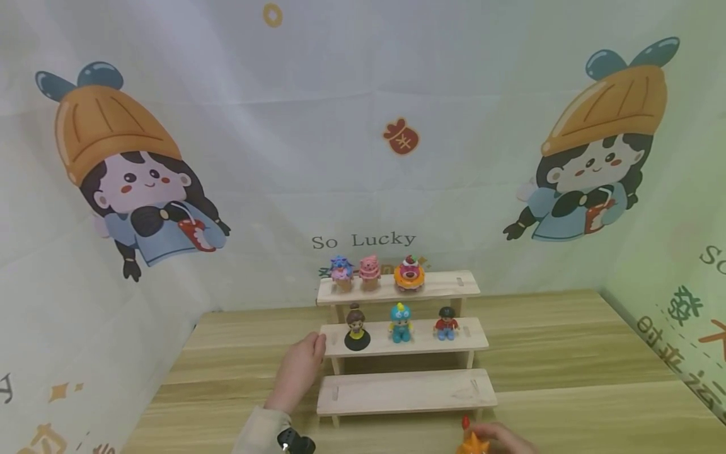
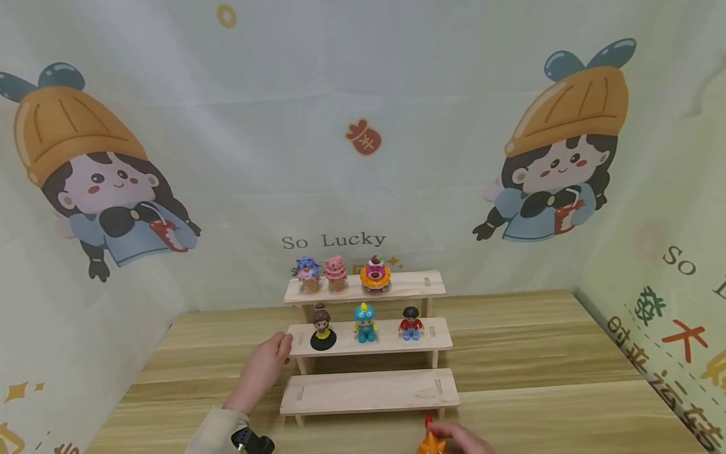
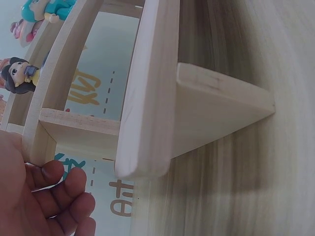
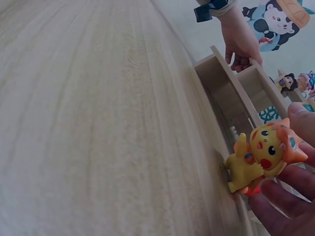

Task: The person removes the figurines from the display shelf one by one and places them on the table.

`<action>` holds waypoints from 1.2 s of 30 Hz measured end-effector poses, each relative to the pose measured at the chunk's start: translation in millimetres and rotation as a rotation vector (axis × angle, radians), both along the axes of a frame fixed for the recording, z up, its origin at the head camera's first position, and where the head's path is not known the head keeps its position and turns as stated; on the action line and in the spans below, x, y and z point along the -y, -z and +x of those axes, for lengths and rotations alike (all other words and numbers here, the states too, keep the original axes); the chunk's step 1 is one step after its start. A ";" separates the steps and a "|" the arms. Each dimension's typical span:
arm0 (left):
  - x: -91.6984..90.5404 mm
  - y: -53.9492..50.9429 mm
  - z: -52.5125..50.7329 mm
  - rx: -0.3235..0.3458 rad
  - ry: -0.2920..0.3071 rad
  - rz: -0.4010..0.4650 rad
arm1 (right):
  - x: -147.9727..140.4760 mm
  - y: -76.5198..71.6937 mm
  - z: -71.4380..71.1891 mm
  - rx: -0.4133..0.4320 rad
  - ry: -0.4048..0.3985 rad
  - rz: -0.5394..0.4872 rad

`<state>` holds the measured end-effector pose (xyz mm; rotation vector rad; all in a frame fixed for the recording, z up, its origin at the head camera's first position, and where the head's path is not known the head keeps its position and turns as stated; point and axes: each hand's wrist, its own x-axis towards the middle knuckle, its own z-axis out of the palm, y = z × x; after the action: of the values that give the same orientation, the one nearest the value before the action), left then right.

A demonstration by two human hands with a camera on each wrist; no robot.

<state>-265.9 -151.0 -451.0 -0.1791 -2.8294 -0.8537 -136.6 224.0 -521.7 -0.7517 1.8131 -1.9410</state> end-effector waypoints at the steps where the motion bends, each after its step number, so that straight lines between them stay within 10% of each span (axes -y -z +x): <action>1: -0.1 0.0 -0.1 0.004 -0.003 0.002 | -0.4 -1.2 0.4 0.048 0.003 -0.003; 6: -0.3 -1.0 0.2 -0.006 0.003 0.008 | 0.8 -10.8 -0.6 0.089 0.026 0.026; 14: 0.3 -2.2 0.7 -0.015 0.011 0.008 | 16.5 -39.6 6.7 -0.321 0.374 0.419; 26: 0.4 -0.4 0.2 -0.001 0.004 0.014 | 21.7 -80.0 -7.9 -0.644 0.534 0.503; 36: 1.8 0.2 -0.4 -0.006 0.004 0.020 | 25.3 -124.9 -22.8 -0.607 0.554 0.584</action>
<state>-266.3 -152.8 -451.3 -0.1846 -2.8154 -0.8803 -159.4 198.7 -396.9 -0.7232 3.0339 -1.3609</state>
